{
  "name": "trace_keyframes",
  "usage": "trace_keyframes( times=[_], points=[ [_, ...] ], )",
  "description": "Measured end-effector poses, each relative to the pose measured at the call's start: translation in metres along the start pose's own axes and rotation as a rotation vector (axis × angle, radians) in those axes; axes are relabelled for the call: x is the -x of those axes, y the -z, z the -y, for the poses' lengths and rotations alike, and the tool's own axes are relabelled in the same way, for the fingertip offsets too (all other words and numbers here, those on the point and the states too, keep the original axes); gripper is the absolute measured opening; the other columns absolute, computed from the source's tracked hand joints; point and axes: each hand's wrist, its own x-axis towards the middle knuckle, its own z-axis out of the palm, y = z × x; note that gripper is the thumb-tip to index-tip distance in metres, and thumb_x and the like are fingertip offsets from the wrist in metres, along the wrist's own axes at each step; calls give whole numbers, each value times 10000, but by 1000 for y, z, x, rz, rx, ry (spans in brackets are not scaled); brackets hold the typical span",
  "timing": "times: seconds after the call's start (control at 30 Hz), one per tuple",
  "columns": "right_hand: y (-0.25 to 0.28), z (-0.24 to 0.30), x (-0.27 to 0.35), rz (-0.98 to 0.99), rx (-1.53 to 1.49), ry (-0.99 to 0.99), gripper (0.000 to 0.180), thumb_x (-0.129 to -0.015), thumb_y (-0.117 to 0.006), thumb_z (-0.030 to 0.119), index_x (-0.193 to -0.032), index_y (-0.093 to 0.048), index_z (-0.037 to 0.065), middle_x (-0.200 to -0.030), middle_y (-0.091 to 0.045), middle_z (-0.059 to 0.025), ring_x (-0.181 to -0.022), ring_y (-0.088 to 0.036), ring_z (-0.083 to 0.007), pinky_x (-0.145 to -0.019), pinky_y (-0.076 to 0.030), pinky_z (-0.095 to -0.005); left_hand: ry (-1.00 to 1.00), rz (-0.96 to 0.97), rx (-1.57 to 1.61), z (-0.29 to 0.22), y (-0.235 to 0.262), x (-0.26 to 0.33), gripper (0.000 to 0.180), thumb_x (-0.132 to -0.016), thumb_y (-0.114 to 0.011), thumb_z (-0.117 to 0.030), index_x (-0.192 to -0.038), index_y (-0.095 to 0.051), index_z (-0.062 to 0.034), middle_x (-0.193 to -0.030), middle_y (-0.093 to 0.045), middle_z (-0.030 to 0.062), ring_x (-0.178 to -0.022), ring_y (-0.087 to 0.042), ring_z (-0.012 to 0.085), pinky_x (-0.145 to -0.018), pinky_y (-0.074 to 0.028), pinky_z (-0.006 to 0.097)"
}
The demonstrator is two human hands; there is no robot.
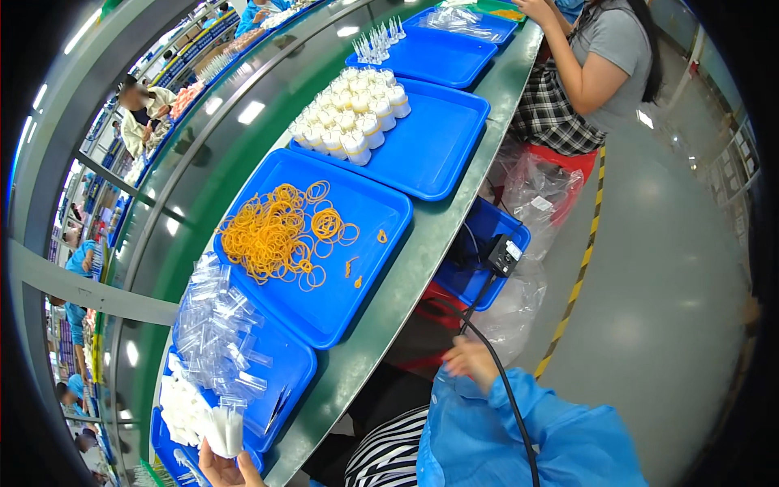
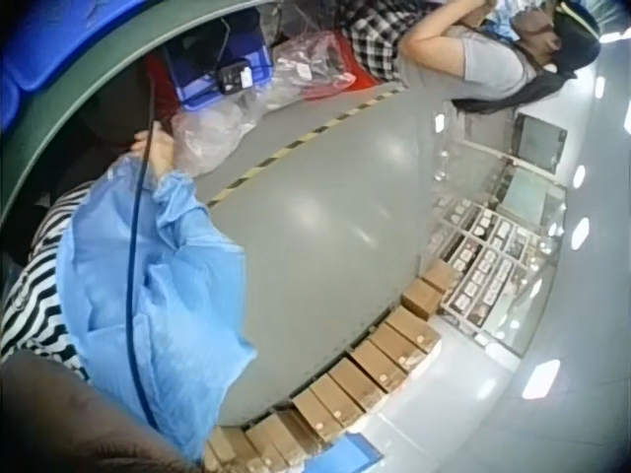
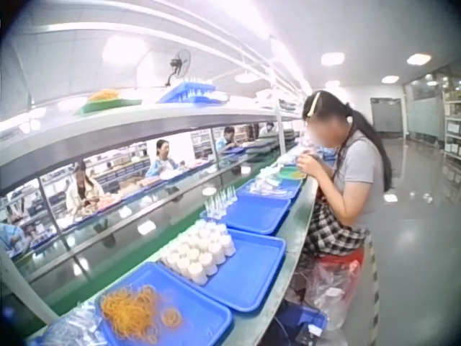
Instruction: The person assembles small white plastic components by inserting them into clear plastic sleeves and securing them with rubber bands. The person uses a pen-like tool to adjust the components and places the finished bundles into a blue tray.
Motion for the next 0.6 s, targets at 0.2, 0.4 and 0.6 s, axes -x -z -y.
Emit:
trace_keyframes(
  times=[0.2, 0.4, 0.6],
  points=[
    [129, -6, -124, -544, -504, 442, 244, -981, -523, 215, -1113, -617, 33, -934, -679, -86, -775, -662, -171, -649, -560, -305, 74, -38, -27, 1, -10, 1, 451, -934, -604, 30, -1352, -438, 67, -1223, -611, 220, -1093, -631, 290, -933, -534, 397],
    [115, -1, -200, -596, -678, 334, 264, -987, -541, 209, -1169, -594, 24, -969, -671, -71, -831, -655, -151, -683, -555, -302, 44, -7, -31, -5, -19, -3, 417, -932, -623, -3, -1312, -467, 67, -1194, -621, 198, -1074, -628, 264, -919, -539, 385],
    [112, -11, -206, -619, -566, 290, 246, -989, -537, 204, -1144, -595, 23, -942, -673, -69, -800, -653, -148, -660, -547, -299, 48, -40, -97, -10, -23, -3, 428, -927, -631, -7, -1313, -467, 81, -1184, -628, 191, -1042, -640, 245, -900, -542, 373]
  ],
)
